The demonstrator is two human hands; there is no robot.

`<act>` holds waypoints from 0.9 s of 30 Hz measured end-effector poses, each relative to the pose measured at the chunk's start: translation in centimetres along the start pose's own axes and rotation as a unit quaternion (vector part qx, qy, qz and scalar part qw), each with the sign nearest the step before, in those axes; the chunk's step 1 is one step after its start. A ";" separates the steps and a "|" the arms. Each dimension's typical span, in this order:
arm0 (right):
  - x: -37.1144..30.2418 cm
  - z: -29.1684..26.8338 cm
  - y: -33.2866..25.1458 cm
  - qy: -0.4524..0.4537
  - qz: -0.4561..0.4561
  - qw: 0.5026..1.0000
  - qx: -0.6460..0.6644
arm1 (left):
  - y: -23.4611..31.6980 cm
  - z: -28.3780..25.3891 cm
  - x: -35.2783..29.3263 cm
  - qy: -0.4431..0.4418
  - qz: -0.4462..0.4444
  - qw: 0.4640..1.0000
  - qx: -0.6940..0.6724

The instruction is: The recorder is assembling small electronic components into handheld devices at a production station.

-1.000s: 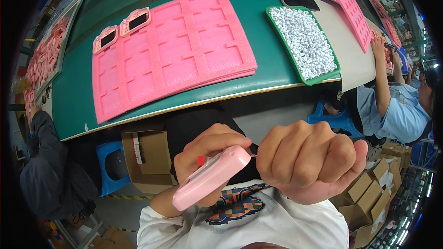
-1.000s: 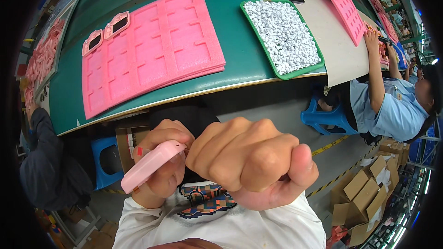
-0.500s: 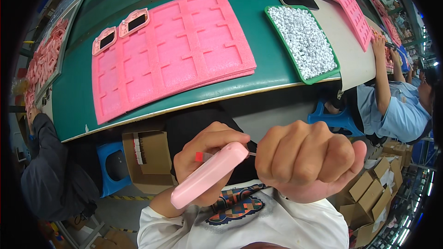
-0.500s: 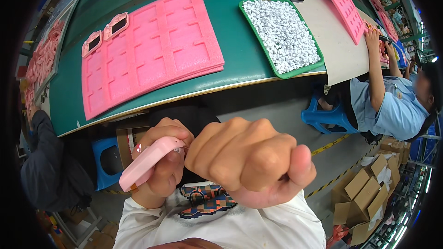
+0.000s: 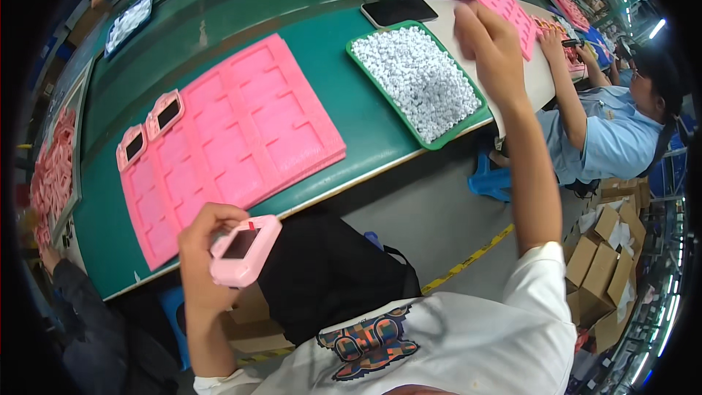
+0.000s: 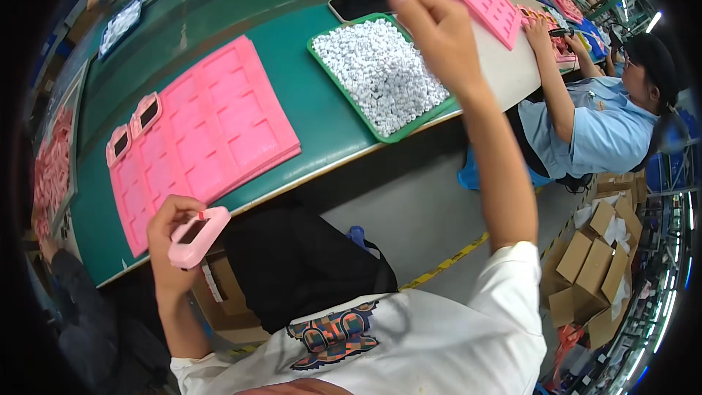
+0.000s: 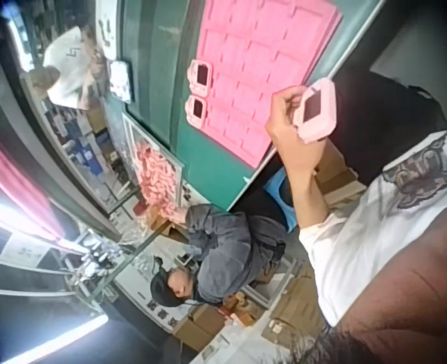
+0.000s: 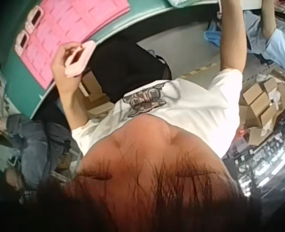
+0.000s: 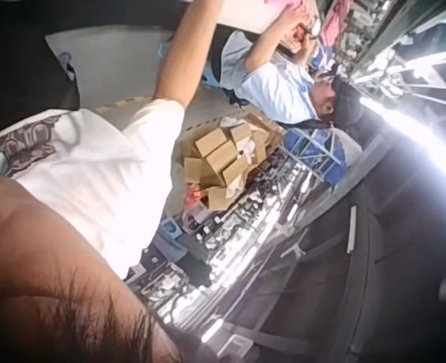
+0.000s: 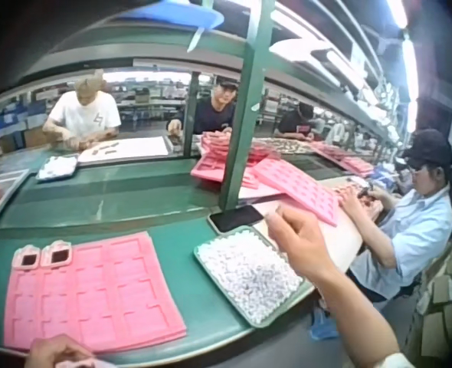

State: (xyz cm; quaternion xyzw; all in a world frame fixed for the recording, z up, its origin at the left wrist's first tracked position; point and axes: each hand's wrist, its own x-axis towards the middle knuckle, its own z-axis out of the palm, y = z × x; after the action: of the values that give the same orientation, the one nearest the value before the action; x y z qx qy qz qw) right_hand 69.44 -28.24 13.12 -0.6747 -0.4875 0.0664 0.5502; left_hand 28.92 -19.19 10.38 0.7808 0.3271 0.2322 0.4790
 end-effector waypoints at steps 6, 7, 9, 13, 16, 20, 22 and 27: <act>11.1 -14.3 20.7 0.067 -0.020 0.890 -0.450 | -0.8 -3.7 4.1 0.057 -0.060 0.992 0.091; 11.8 -16.1 23.0 0.076 -0.014 0.860 -0.504 | -0.7 -4.0 5.0 0.046 -0.044 0.989 0.131; 12.1 -20.7 26.3 -0.008 0.047 0.812 -0.581 | -1.4 -4.7 6.1 0.035 -0.023 0.984 0.173; 12.5 -19.1 28.2 -0.043 0.115 0.820 -0.559 | -0.9 -5.2 4.9 0.062 -0.002 0.986 0.157; 12.3 -17.5 28.1 -0.042 0.061 0.818 -0.571 | -0.9 -5.8 5.8 0.073 0.026 0.973 0.218; 13.2 -17.8 25.1 0.022 0.055 0.804 -0.592 | -0.5 -6.7 10.0 0.096 0.140 0.923 0.345; 13.5 -20.0 22.3 0.049 0.028 0.797 -0.602 | 0.2 -7.0 13.1 0.100 0.139 0.893 0.416; 10.3 -21.5 10.8 0.147 -0.075 0.772 -0.614 | -1.7 -6.8 21.3 0.051 0.080 0.836 0.540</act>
State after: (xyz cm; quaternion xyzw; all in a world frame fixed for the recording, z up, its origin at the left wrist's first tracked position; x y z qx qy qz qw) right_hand 94.53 -34.42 17.31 -0.8317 -0.3868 -0.3887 0.0868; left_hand 38.31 1.00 12.83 0.9260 0.3607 0.0957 -0.0569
